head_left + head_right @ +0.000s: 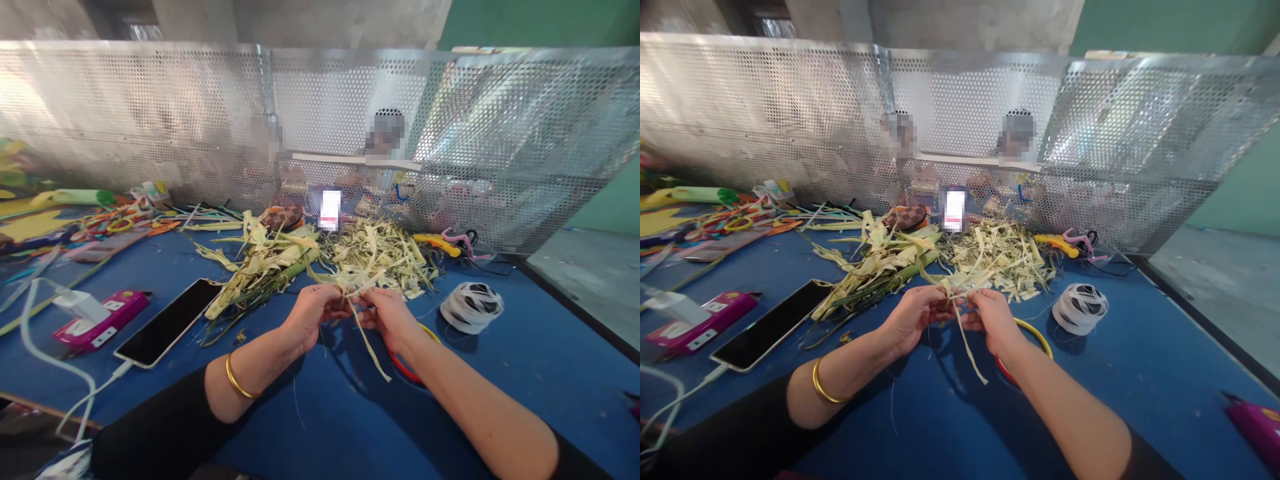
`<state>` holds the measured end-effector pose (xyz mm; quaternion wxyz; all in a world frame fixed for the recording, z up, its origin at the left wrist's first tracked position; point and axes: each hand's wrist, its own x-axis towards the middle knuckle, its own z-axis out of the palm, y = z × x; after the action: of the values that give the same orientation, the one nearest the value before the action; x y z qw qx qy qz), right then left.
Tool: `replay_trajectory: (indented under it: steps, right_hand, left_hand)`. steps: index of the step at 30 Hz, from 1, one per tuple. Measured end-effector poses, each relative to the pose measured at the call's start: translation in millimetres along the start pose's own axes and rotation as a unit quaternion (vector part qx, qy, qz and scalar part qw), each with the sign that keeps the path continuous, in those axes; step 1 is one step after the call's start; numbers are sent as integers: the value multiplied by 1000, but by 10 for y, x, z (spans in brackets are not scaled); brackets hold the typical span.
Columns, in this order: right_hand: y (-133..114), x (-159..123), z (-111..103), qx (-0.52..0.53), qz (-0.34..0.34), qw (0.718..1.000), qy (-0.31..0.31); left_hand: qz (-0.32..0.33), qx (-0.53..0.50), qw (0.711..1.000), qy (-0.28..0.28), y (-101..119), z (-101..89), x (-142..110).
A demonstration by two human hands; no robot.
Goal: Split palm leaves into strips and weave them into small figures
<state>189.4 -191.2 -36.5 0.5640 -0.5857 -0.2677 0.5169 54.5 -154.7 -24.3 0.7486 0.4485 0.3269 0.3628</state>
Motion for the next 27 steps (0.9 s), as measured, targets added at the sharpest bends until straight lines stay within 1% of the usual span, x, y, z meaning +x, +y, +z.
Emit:
replay_trajectory:
  steps: [2,5,7,8,9,10,11,12,14,16,17,18,19,20,21,22,23,27]
  right_hand:
    - [12,5,4,1,2,1000,-2]
    - [16,18,3,-19,-4,1000,-1]
    - [10,28,-14,-81,-25,996,-11]
    - [7,31,-29,-138,-51,989,-21]
    - [5,31,-46,-212,-91,972,-34]
    - [5,28,-64,-297,-145,943,-44]
    - [8,20,-81,-380,-209,900,-47]
    - [16,8,-95,-451,-279,847,-41]
    - [40,-23,-113,-545,-415,729,-15]
    - [66,-57,-116,-591,-531,607,0]
    - [74,-72,-114,-605,-578,547,-1]
    - [78,-87,-111,-614,-616,495,-5]
    - [75,-99,-107,-616,-642,457,-9]
    - [67,-110,-104,-613,-658,438,-8]
    - [53,-119,-100,-607,-664,436,-4]
    - [34,-125,-98,-600,-663,448,1]
    - [12,-129,-96,-588,-657,472,7]
    - [-83,-108,-108,-502,-617,605,29]
  left_hand:
    - [4,19,1000,-2,-8,-2,-2]
    - [12,36,999,25,-19,-11,12]
    - [9,20,998,54,-7,-19,28]
    - [6,10,997,71,5,-24,36]
    - [3,2,996,85,19,-29,45]
    - [2,-3,995,97,34,-35,54]
    - [1,-6,994,106,47,-42,61]
    - [1,-8,994,113,56,-49,69]
    - [5,-3,993,120,59,-65,81]
    - [11,11,993,116,41,-80,92]
    - [15,19,994,110,25,-88,98]
    - [18,25,994,102,7,-94,103]
    - [20,30,995,95,-12,-99,108]
    - [21,32,995,88,-30,-102,112]
    - [20,35,996,84,-44,-102,114]
    - [18,39,996,81,-55,-100,114]
    - [16,43,996,80,-61,-95,110]
    - [2,63,996,63,-39,-53,69]
